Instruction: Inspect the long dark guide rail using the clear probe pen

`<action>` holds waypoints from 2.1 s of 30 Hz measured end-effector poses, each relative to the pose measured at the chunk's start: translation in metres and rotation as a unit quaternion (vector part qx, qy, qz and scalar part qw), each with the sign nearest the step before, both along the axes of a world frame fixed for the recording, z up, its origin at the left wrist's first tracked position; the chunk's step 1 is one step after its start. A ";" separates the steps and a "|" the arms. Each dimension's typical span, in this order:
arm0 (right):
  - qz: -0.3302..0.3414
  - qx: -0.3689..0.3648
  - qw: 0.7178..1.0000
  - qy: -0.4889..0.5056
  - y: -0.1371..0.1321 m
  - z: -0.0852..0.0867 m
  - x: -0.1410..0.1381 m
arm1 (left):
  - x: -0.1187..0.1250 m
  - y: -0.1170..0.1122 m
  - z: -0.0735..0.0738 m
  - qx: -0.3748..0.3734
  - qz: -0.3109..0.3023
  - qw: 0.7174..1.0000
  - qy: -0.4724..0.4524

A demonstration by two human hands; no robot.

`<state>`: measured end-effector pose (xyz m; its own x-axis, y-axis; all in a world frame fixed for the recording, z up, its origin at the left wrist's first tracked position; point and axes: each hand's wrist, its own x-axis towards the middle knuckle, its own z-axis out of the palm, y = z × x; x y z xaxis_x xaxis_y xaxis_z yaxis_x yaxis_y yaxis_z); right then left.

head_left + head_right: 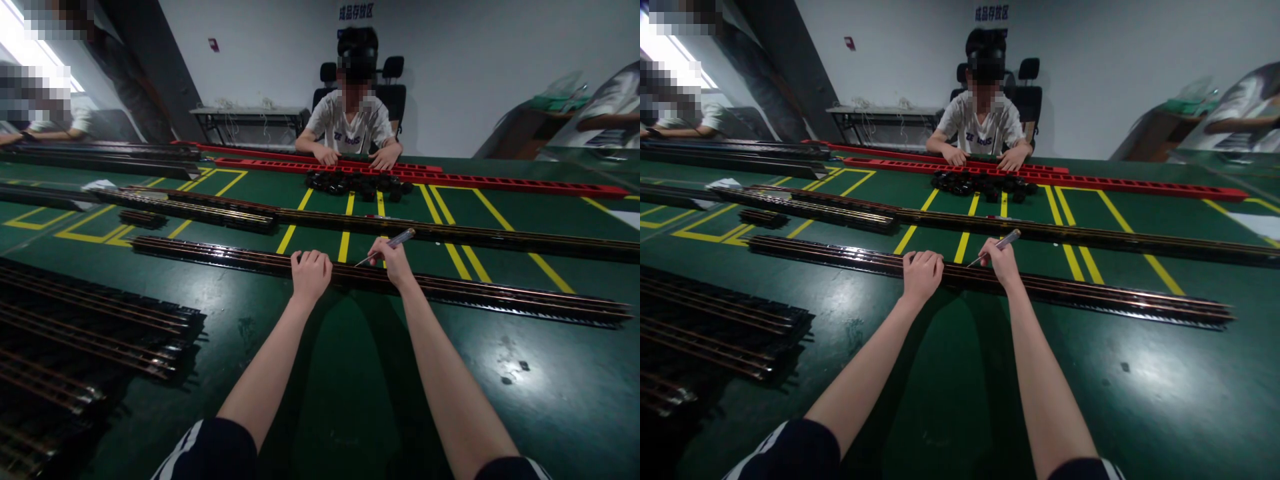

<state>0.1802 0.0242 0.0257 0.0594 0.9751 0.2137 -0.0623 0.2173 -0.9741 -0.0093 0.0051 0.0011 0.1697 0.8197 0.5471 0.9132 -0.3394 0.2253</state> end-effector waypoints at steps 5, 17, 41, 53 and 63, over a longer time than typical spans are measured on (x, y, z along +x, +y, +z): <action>-0.005 0.003 1.000 -0.008 -0.001 0.001 0.000 | 0.010 -0.006 0.002 -0.003 -0.045 0.999 0.015; -0.063 0.006 0.998 0.005 0.001 -0.003 0.003 | 0.014 -0.008 0.004 -0.037 -0.053 0.997 0.038; -0.052 0.005 0.998 -0.018 -0.001 -0.001 0.003 | 0.015 -0.008 0.005 -0.036 -0.038 0.998 0.044; -0.061 0.018 0.998 -0.019 -0.002 0.001 0.000 | 0.016 -0.007 0.004 -0.034 -0.028 0.998 0.046; -0.059 0.022 0.998 -0.030 -0.004 0.004 -0.002 | 0.018 -0.006 0.004 -0.039 -0.017 0.999 0.025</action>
<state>0.1783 0.0198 0.0294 0.1593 0.9516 0.2630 0.0249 0.2624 -0.9646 0.0088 -0.0011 0.0055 0.2235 0.8531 0.4715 0.9121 -0.3536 0.2075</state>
